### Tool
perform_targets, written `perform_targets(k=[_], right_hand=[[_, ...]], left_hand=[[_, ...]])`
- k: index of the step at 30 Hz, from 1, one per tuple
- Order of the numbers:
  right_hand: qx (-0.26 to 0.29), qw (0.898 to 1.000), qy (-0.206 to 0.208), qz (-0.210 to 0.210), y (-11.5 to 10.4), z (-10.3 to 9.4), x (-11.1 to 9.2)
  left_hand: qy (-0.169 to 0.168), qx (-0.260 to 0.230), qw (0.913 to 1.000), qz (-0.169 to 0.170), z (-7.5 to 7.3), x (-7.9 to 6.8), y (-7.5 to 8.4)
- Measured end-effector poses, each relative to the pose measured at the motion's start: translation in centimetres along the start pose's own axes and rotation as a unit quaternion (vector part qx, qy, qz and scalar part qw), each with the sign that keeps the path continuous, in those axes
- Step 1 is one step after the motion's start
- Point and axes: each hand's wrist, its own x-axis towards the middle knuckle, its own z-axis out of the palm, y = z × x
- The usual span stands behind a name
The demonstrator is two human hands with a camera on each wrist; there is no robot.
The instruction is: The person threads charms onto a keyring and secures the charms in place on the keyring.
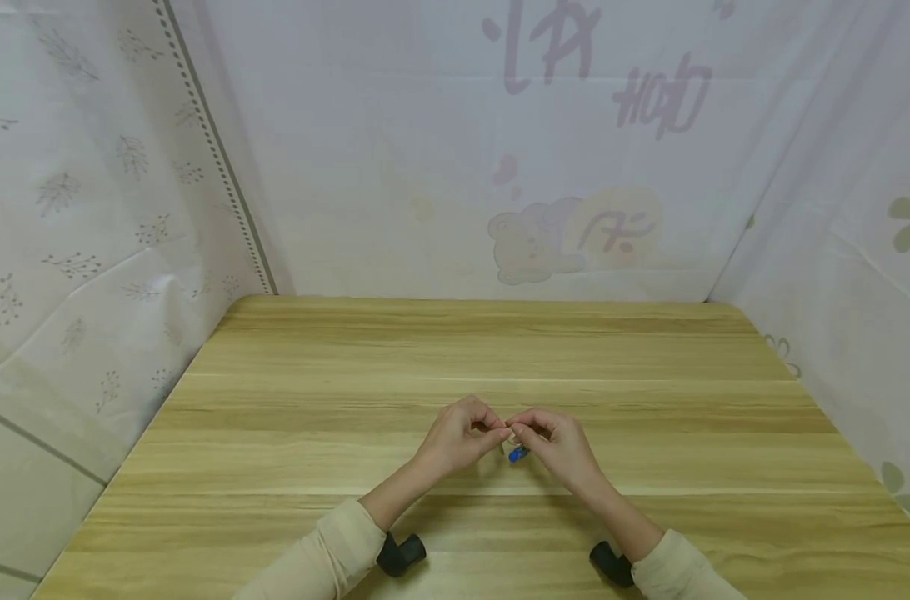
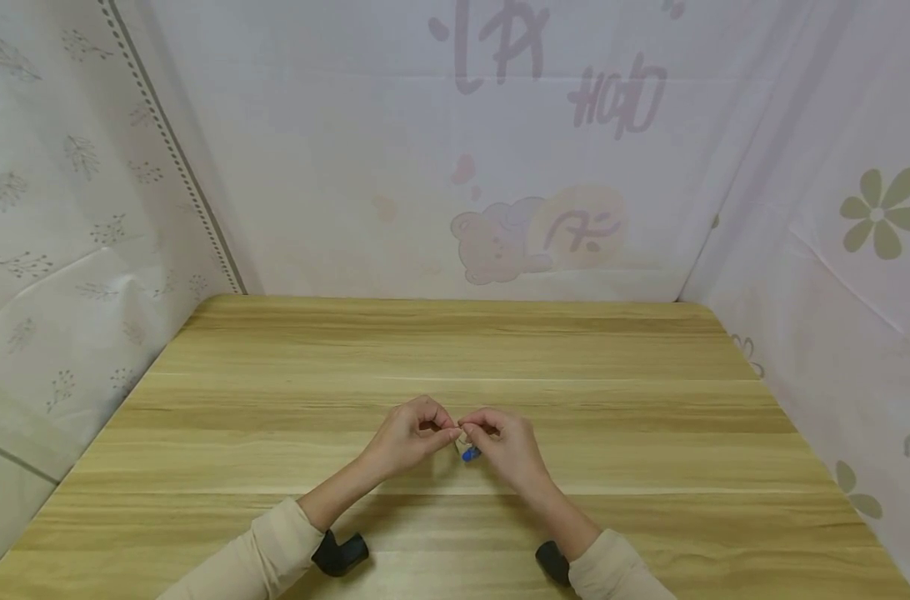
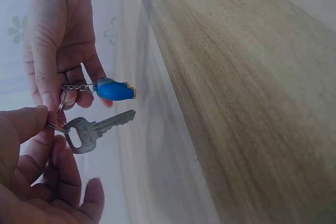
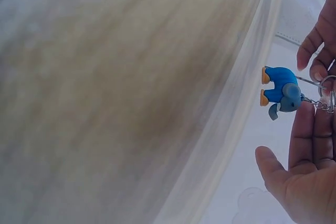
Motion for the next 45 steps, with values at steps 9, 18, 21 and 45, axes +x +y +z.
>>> perform_targets(k=[9, 18, 21, 45], right_hand=[[-0.017, 1.0, -0.001, -0.016, -0.42, 0.19, -0.09], [-0.023, 1.0, 0.001, -0.009, -0.28, 0.21, -0.09], [-0.02, 1.0, 0.002, -0.005, -0.29, 0.16, -0.1], [0.003, 1.0, 0.01, -0.016, -0.56, 0.09, -0.28]], left_hand=[[0.0, 0.005, 0.9999, -0.011, 0.05, -0.05, -0.09], [0.001, 0.002, 1.0, -0.009, 0.12, -0.02, -0.08], [0.001, -0.003, 1.0, -0.004, 0.11, -0.08, -0.08], [0.009, -0.012, 0.9995, 0.029, 0.18, -0.23, -0.32]])
